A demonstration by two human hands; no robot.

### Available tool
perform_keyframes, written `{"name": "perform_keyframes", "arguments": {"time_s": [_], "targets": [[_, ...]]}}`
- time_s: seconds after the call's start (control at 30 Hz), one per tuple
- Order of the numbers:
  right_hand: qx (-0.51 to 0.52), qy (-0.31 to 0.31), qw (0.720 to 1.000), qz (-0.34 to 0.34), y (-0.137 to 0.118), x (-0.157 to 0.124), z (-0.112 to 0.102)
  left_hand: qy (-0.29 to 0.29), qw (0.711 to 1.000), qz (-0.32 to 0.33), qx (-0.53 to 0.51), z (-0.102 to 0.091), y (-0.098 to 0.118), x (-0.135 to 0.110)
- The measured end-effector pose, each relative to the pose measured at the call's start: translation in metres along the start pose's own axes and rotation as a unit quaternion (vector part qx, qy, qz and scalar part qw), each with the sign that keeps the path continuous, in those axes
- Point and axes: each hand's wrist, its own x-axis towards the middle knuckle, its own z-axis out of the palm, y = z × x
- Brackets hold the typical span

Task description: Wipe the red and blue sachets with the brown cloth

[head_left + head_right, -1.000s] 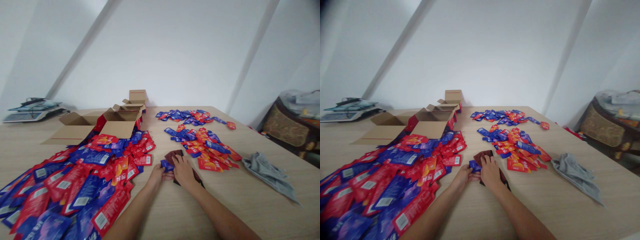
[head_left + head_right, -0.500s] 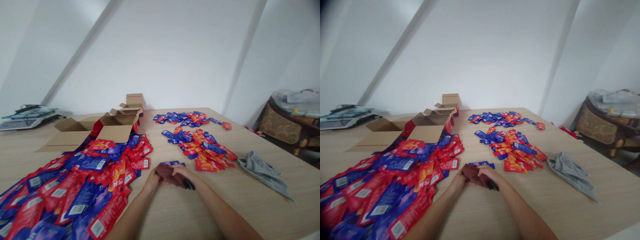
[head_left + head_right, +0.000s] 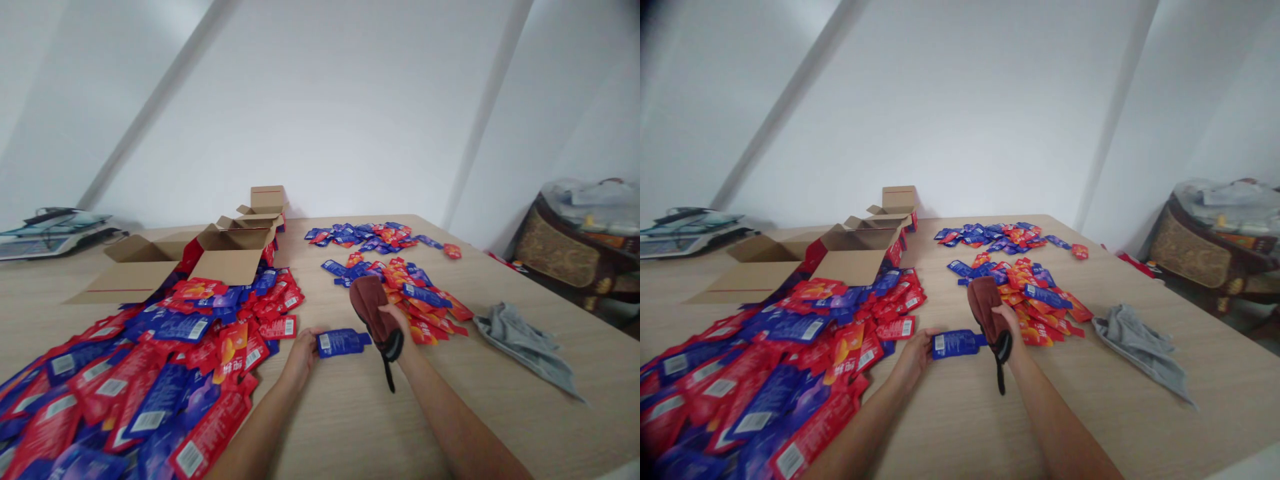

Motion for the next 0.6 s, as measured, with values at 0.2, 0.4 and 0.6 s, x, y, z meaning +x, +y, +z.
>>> {"name": "perform_keyframes", "arguments": {"time_s": [0.2, 0.4, 0.6], "targets": [[-0.279, -0.076, 0.939, -0.188, 0.010, -0.043, 0.059, 0.008, 0.991, 0.085, 0.102, 0.003, -0.005, 0.004], [-0.617, -0.114, 0.746, -0.222, 0.024, -0.053, 0.071, 0.032, 0.983, 0.134, 0.123, 0.000, -0.001, 0.007], [-0.710, 0.014, 0.690, -0.140, 0.030, -0.021, 0.030, 0.117, 0.989, 0.061, 0.074, -0.018, 0.006, 0.009]]}}
